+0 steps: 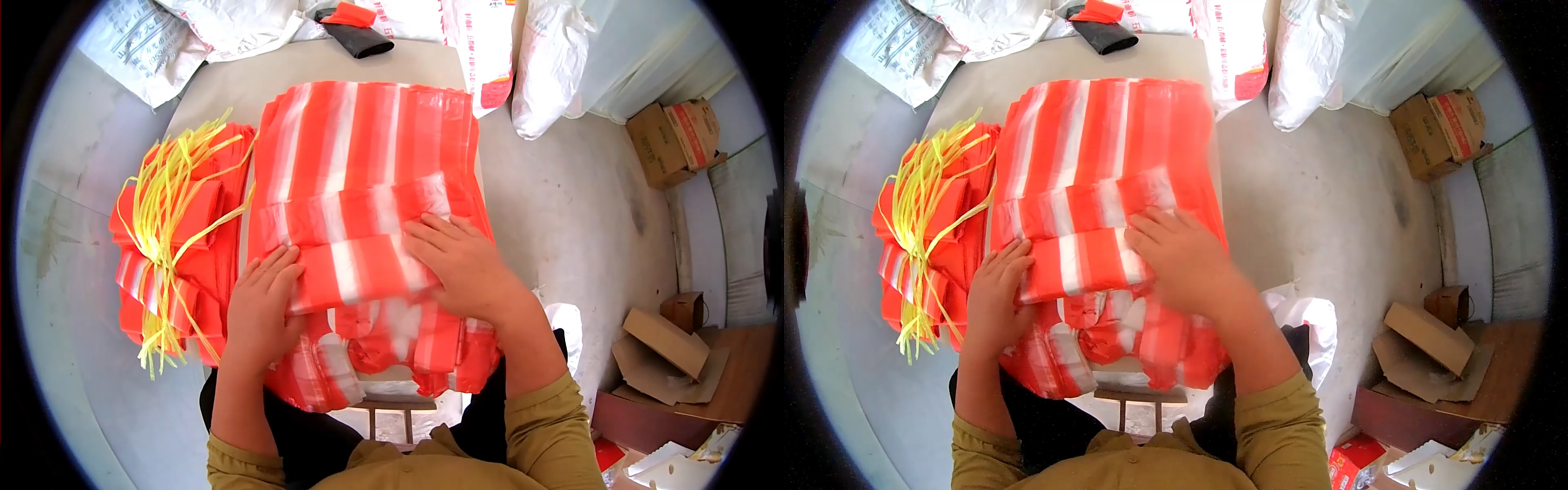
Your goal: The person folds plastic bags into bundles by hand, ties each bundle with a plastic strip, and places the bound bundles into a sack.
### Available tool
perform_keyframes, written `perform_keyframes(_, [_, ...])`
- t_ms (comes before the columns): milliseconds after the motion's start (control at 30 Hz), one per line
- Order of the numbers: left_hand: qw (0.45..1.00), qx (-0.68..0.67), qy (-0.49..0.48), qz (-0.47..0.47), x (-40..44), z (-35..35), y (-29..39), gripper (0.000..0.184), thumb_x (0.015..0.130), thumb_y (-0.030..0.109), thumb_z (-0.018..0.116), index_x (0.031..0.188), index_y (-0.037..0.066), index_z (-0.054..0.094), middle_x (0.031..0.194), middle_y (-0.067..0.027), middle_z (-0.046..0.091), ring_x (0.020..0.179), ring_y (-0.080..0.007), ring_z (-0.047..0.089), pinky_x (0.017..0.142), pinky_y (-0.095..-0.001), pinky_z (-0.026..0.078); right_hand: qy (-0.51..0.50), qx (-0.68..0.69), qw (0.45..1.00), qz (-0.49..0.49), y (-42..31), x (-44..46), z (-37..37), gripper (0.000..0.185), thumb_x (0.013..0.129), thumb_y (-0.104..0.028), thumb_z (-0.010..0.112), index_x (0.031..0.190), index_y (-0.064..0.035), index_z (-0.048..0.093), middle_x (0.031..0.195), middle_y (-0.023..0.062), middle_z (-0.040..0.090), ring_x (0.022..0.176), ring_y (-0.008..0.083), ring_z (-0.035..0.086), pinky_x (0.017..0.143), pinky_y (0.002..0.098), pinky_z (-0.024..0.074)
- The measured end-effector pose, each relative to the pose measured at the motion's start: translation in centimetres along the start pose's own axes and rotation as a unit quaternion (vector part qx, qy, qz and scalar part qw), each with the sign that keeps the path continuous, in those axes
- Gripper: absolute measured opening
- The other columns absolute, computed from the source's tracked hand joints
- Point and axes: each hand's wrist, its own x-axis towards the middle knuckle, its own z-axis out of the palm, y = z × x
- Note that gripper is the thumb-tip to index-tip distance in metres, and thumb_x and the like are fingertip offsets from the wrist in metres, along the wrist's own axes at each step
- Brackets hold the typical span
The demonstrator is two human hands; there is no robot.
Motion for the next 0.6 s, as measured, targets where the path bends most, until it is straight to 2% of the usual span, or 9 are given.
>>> perform_keyframes(233, [0.999, -0.024, 0.004, 0.037, -0.6, -0.4, -1.7, 0.058, 0.074, 0.003, 0.072, 0.133, 0.009, 0.069, 0.146, -0.0128, 0.065, 0.141, -0.0342, 0.056, 0.116, -0.0558, 0.044, -0.005, -0.036, 0.999, 0.003, 0.4, -0.3, -0.7, 0.062, 0.075, -0.008, 0.079, 0.136, -0.0049, 0.066, 0.152, 0.0152, 0.06, 0.144, 0.0343, 0.052, 0.12, 0.0485, 0.0393])
perform_keyframes(333, [0.998, -0.053, -0.001, 0.04, -0.9, -0.6, -1.9, 0.054, 0.075, 0.0, 0.071, 0.128, 0.008, 0.072, 0.14, -0.0126, 0.069, 0.138, -0.0369, 0.058, 0.117, -0.0556, 0.043, 0.009, -0.02, 1.0, 0.005, -0.3, -0.5, -2.0, 0.052, 0.078, -0.009, 0.075, 0.13, -0.006, 0.069, 0.138, 0.0159, 0.068, 0.132, 0.0339, 0.061, 0.11, 0.0468, 0.0481])
perform_keyframes(433, [0.989, -0.144, 0.018, 0.017, -1.5, -1.3, -1.9, 0.041, 0.079, -0.003, 0.072, 0.12, 0.003, 0.074, 0.119, -0.0135, 0.076, 0.117, -0.0324, 0.072, 0.105, -0.0466, 0.052, -0.118, 0.076, 0.981, 0.134, -1.3, -0.5, -5.2, 0.04, 0.083, -0.01, 0.072, 0.123, -0.0065, 0.072, 0.115, 0.0165, 0.075, 0.109, 0.0338, 0.071, 0.09, 0.0453, 0.0554])
perform_keyframes(533, [0.912, -0.353, -0.012, -0.207, -2.5, -1.3, -2.4, 0.027, 0.087, -0.003, 0.073, 0.114, 0.0, 0.074, 0.097, -0.0101, 0.077, 0.091, -0.0196, 0.073, 0.087, -0.034, 0.056, -0.109, 0.085, 0.978, 0.154, -1.3, -0.9, -7.0, 0.034, 0.086, -0.015, 0.075, 0.119, -0.0062, 0.071, 0.097, 0.016, 0.075, 0.085, 0.034, 0.072, 0.075, 0.0435, 0.0555])
perform_keyframes(567, [0.9, -0.368, 0.053, -0.226, -2.3, -0.5, -2.0, 0.015, 0.095, 0.003, 0.072, 0.11, -0.002, 0.072, 0.089, -0.0057, 0.072, 0.08, -0.0101, 0.066, 0.074, -0.0267, 0.053, -0.071, 0.111, 0.978, 0.16, -0.8, -1.2, -6.5, 0.033, 0.087, -0.016, 0.075, 0.119, -0.006, 0.071, 0.094, 0.0155, 0.074, 0.082, 0.0321, 0.071, 0.075, 0.0416, 0.0553])
perform_keyframes(600, [0.893, -0.372, 0.07, -0.243, -2.1, 0.2, -1.9, 0.014, 0.097, 0.005, 0.071, 0.11, -0.001, 0.072, 0.09, -0.0052, 0.073, 0.081, -0.01, 0.066, 0.075, -0.0268, 0.053, -0.032, 0.137, 0.976, 0.164, 0.0, -1.4, -5.7, 0.033, 0.088, -0.017, 0.076, 0.119, -0.0058, 0.071, 0.091, 0.015, 0.073, 0.079, 0.0302, 0.071, 0.074, 0.0396, 0.055])
